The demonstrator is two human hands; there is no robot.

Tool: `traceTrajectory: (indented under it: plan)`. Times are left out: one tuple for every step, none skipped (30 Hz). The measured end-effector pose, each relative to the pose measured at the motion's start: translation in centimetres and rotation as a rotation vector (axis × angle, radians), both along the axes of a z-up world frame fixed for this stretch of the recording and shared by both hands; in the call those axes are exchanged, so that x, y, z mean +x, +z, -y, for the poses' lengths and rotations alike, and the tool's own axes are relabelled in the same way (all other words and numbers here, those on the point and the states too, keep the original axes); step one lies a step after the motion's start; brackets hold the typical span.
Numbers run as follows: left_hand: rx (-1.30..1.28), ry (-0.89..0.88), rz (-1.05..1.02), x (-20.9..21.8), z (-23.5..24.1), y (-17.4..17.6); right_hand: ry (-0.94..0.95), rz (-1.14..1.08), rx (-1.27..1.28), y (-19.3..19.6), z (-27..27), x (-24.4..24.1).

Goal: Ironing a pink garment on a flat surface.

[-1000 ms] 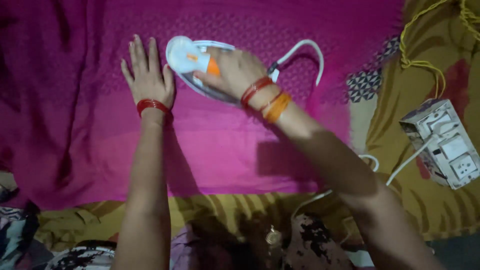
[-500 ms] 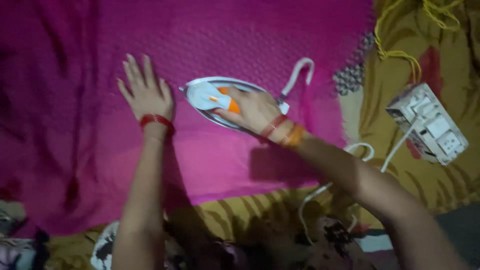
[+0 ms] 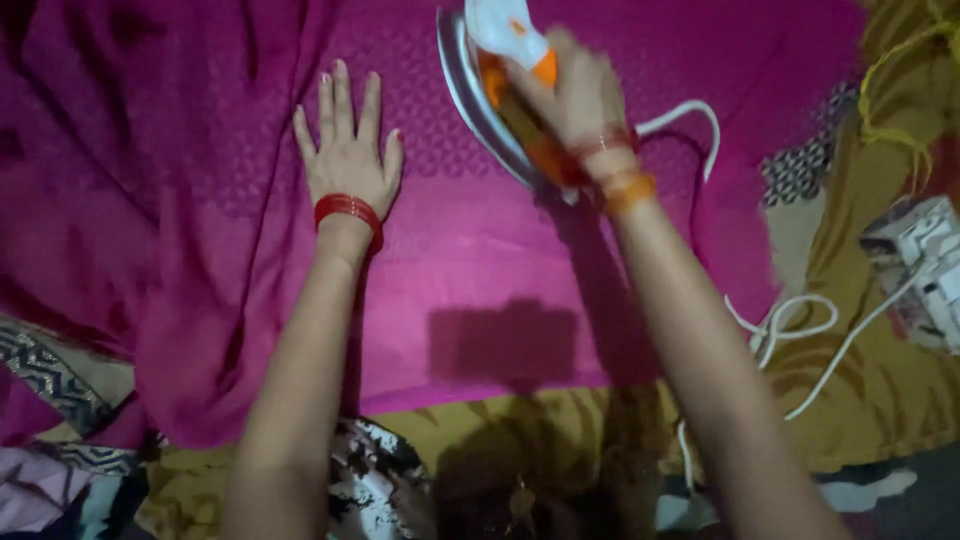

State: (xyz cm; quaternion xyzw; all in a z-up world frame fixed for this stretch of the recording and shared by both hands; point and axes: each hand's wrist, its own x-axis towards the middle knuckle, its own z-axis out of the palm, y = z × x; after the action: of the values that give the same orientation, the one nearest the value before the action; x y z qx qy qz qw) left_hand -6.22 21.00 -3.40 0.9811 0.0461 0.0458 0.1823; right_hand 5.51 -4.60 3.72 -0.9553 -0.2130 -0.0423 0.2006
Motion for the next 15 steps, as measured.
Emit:
traceTrajectory:
  plan:
    - [-0.004,0.001,0.013,-0.1,-0.1,-0.1,-0.054,0.073,0.05,-0.6,-0.5,1.0]
    - [-0.001,-0.012,0.014,-0.4,-0.3,-0.2,-0.067,0.074,0.052,-1.7,-1.6,1.2]
    - [-0.003,-0.005,0.025,-0.3,-0.1,-0.1,-0.153,0.088,0.077,-2.4,-2.3,1.6]
    - [-0.005,0.002,0.037,-0.2,0.0,0.0,-0.239,0.103,0.103,-2.9,-2.9,2.0]
    - [-0.01,-0.019,0.049,0.1,0.1,0.1,-0.258,0.117,0.099,-2.6,-3.3,1.0]
    - [-0.008,-0.014,0.055,0.4,0.1,0.2,-0.294,0.09,0.148,-2.2,-3.7,0.0]
    - [-0.008,0.0,0.053,0.2,0.1,0.1,-0.321,0.055,0.193,-2.0,-4.4,-1.1]
    - [-0.015,-0.01,0.057,0.1,0.0,-0.2,-0.331,0.061,0.187,-2.0,-4.7,-2.9]
    - [-0.012,-0.006,0.065,0.3,-0.2,-0.5,-0.32,0.038,0.191,-1.9,-5.1,-4.4]
    - [-0.009,-0.002,0.072,0.4,-0.3,-0.7,-0.309,0.016,0.196,-1.8,-5.5,-6.0]
    - [-0.018,-0.012,0.08,0.4,-0.4,-1.1,-0.319,0.025,0.189,-1.9,-5.8,-7.7]
    - [-0.016,-0.011,0.083,0.5,-0.4,-1.4,-0.317,-0.004,0.16,-2.0,-6.1,-9.3]
    - [-0.014,-0.008,0.086,0.7,-0.4,-1.8,-0.314,-0.035,0.131,-2.1,-6.4,-10.7]
    - [-0.023,-0.016,0.093,0.7,-0.2,-1.6,-0.322,-0.026,0.124,-1.2,-6.8,-12.0]
    - [-0.025,-0.01,0.094,0.6,-0.2,-1.5,-0.339,-0.07,0.124,-0.4,-7.4,-13.2]
